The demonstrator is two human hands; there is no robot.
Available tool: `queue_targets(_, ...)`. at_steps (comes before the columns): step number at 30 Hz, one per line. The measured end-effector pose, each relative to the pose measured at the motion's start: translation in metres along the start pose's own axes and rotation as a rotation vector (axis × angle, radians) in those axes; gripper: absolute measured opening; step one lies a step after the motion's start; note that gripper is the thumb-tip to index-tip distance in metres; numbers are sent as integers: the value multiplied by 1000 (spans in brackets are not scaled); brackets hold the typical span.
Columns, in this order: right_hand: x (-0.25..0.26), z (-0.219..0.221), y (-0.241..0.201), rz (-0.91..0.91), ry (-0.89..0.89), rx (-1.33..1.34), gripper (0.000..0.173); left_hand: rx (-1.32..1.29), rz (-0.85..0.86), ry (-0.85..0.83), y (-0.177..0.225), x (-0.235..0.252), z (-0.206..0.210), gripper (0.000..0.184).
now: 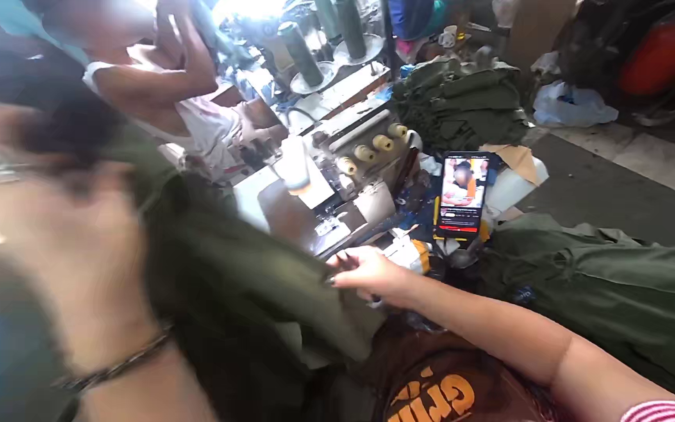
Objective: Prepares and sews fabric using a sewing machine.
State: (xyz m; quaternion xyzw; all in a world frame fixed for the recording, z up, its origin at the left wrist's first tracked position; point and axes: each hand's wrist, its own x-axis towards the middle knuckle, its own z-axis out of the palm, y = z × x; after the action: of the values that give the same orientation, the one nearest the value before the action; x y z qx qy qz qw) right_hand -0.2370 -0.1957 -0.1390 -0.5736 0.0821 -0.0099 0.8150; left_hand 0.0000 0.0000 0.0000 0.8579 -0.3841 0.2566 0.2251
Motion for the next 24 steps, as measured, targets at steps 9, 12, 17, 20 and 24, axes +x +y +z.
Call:
queue_targets(9, 10, -43, 41, 257, 130, 70, 12, -111, -100, -142, 116, -157, 132, 32)
queue_targets(12, 15, -48, 40, 227, 122, 16, 15, -49, -112, -219, 115, -144, 139, 39)
queue_targets(17, 21, -45, 41, 111, 189, -57, 17, -102, -70, -395, 89, -104, 148, 43)
queue_targets(20, 8, -44, 49, 67, 154, -47, 16, -409, -57, -433, 65, -97, 134, 38)
queue_targets(24, -13, -43, 62, 43, 140, 13, 16, -796, -169, -118, 35, -115, 95, 20)
